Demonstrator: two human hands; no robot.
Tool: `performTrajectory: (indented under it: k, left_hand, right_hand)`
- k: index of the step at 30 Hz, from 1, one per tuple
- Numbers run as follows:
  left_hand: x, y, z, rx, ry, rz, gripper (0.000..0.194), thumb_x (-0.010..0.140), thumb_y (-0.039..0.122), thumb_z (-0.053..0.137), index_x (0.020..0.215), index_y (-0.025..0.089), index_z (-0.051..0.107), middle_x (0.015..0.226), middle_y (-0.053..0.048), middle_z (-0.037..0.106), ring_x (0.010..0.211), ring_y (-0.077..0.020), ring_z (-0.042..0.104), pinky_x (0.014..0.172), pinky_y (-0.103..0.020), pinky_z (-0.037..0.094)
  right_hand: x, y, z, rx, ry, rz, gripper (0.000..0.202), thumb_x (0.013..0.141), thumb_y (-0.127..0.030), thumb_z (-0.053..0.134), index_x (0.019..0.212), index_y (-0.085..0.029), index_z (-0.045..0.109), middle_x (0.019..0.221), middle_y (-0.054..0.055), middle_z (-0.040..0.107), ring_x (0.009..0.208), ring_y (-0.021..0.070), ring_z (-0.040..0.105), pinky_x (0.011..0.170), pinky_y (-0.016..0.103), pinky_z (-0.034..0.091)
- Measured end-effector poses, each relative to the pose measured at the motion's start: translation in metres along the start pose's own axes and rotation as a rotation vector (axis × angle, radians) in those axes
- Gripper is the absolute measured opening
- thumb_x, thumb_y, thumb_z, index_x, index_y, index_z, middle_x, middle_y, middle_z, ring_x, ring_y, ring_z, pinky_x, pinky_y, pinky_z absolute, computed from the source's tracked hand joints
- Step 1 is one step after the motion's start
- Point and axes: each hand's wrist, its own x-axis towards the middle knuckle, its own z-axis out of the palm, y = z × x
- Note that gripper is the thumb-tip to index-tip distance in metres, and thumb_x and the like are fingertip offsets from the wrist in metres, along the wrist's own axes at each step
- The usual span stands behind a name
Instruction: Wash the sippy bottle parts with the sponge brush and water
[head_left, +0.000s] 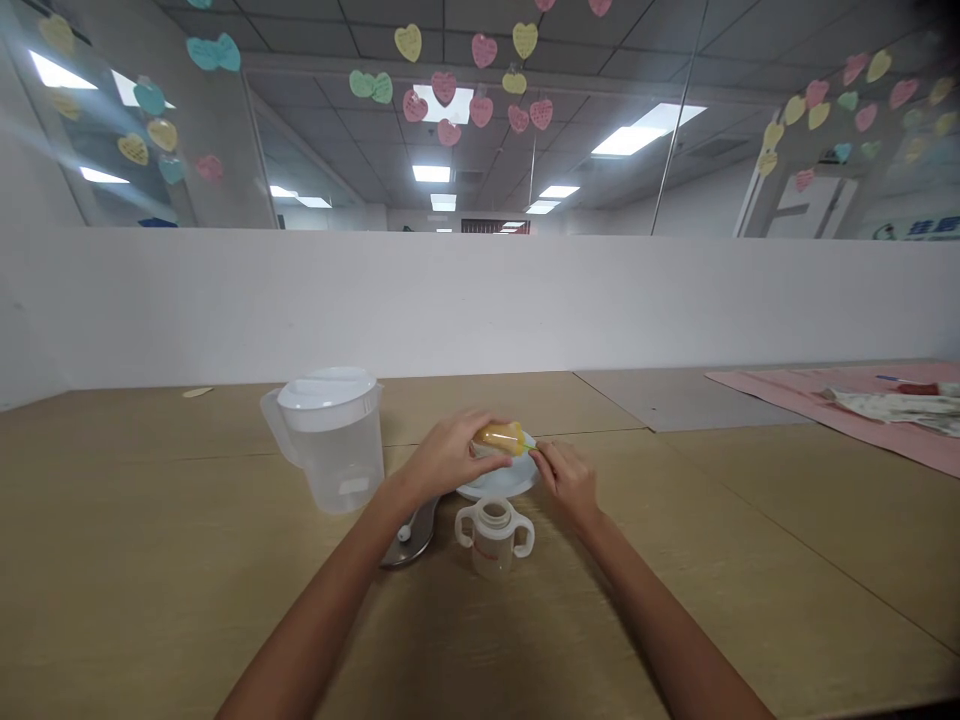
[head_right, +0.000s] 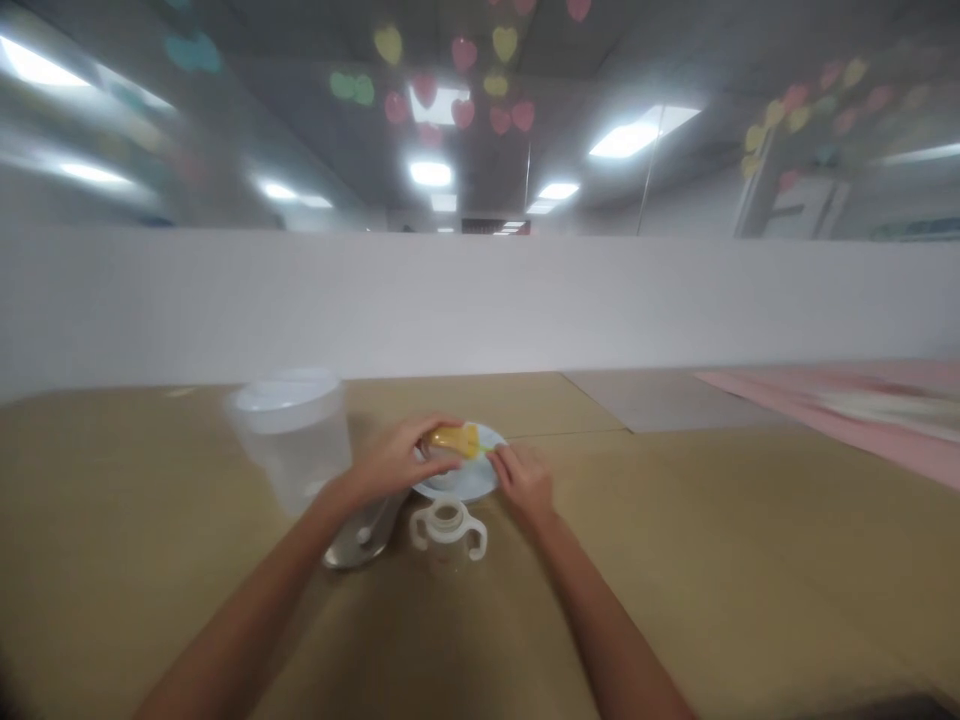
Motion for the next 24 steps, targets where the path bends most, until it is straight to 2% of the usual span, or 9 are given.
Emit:
performTrajectory:
  k: [2, 4, 6, 9, 13, 16, 20, 22, 24]
  left_hand:
    - [0.0, -0.004, -0.004, -0.02, 0.001, 0.076, 0.036, 0.073, 0.035, 0.064, 0.107, 0.023, 0.059, 0.113, -0.004, 0.06, 0.104, -0.0197, 0.054, 0.091, -0.031, 0.04]
    - [0.0, -0.011, -0.009, -0.074, -0.004, 0.11, 0.036, 0.07, 0.029, 0.068, 0.104, 0.022, 0.06, 0.114, -0.004, 0.059, 0.107, -0.0191, 0.052, 0.094, -0.032, 0.038]
    - [-0.001, -0.016, -0.016, -0.142, -0.035, 0.118, 0.035, 0.068, 0.026, 0.069, 0.102, 0.021, 0.062, 0.113, -0.005, 0.06, 0.107, -0.0188, 0.053, 0.094, -0.032, 0.038]
    - [-0.004, -0.009, -0.029, -0.206, -0.123, 0.13, 0.032, 0.069, 0.023, 0.068, 0.101, 0.021, 0.063, 0.112, -0.005, 0.06, 0.106, -0.0186, 0.053, 0.093, -0.032, 0.039]
    - [-0.007, 0.002, -0.035, -0.18, -0.187, 0.139, 0.031, 0.069, 0.021, 0.067, 0.1, 0.024, 0.064, 0.111, -0.003, 0.06, 0.104, -0.0176, 0.054, 0.092, -0.033, 0.04]
    - [-0.005, -0.011, -0.031, -0.082, -0.093, 0.057, 0.034, 0.067, 0.022, 0.069, 0.1, 0.023, 0.064, 0.112, -0.004, 0.058, 0.103, -0.0191, 0.054, 0.091, -0.034, 0.041]
    - [-0.005, -0.04, -0.028, 0.165, 0.058, -0.082, 0.037, 0.07, 0.021, 0.065, 0.106, 0.023, 0.061, 0.117, -0.007, 0.05, 0.104, -0.0205, 0.053, 0.091, -0.033, 0.041]
    - [-0.009, -0.053, -0.028, 0.324, 0.023, -0.187, 0.039, 0.072, 0.018, 0.06, 0.111, 0.023, 0.058, 0.115, -0.007, 0.05, 0.101, -0.0204, 0.054, 0.089, -0.033, 0.041]
    - [-0.016, -0.065, -0.026, 0.453, -0.111, -0.318, 0.036, 0.072, 0.016, 0.057, 0.107, 0.022, 0.059, 0.109, -0.007, 0.053, 0.094, -0.0204, 0.056, 0.084, -0.031, 0.043]
  right_hand:
    - [-0.002, -0.002, 0.0, 0.039, -0.021, -0.067, 0.03, 0.092, -0.029, 0.042, 0.071, -0.015, 0.06, 0.059, 0.002, 0.059, 0.054, 0.0099, 0.049, 0.056, 0.024, 0.031]
    - [-0.003, -0.007, -0.003, 0.066, 0.018, -0.095, 0.027, 0.09, -0.028, 0.047, 0.07, -0.015, 0.06, 0.056, 0.001, 0.057, 0.05, 0.0088, 0.047, 0.054, 0.023, 0.03]
    - [-0.002, -0.013, -0.006, 0.102, 0.09, -0.071, 0.023, 0.087, -0.028, 0.052, 0.07, -0.015, 0.06, 0.055, 0.001, 0.057, 0.049, 0.0083, 0.047, 0.053, 0.022, 0.031]
    - [0.002, -0.017, -0.01, 0.163, 0.15, 0.019, 0.022, 0.086, -0.029, 0.053, 0.071, -0.015, 0.061, 0.055, 0.001, 0.059, 0.048, 0.008, 0.047, 0.053, 0.022, 0.033]
    - [0.003, -0.019, -0.009, 0.174, 0.053, 0.007, 0.03, 0.087, -0.032, 0.05, 0.066, -0.015, 0.062, 0.051, 0.0, 0.056, 0.046, 0.0075, 0.046, 0.051, 0.022, 0.032]
    - [-0.001, -0.021, -0.004, 0.166, 0.003, 0.033, 0.033, 0.086, -0.036, 0.051, 0.063, -0.015, 0.062, 0.048, -0.001, 0.053, 0.044, 0.0066, 0.044, 0.051, 0.022, 0.03]
    - [-0.002, -0.013, 0.001, 0.056, -0.074, 0.185, 0.041, 0.088, -0.044, 0.045, 0.065, -0.015, 0.065, 0.052, 0.001, 0.057, 0.046, 0.0068, 0.044, 0.05, 0.022, 0.026]
    - [-0.001, -0.004, 0.001, -0.012, -0.082, 0.276, 0.046, 0.089, -0.047, 0.04, 0.067, -0.015, 0.065, 0.053, 0.002, 0.057, 0.047, 0.0073, 0.044, 0.049, 0.022, 0.024]
    - [0.001, 0.004, -0.001, -0.061, -0.062, 0.364, 0.05, 0.089, -0.05, 0.037, 0.067, -0.015, 0.065, 0.052, 0.002, 0.056, 0.046, 0.0077, 0.042, 0.048, 0.022, 0.022]
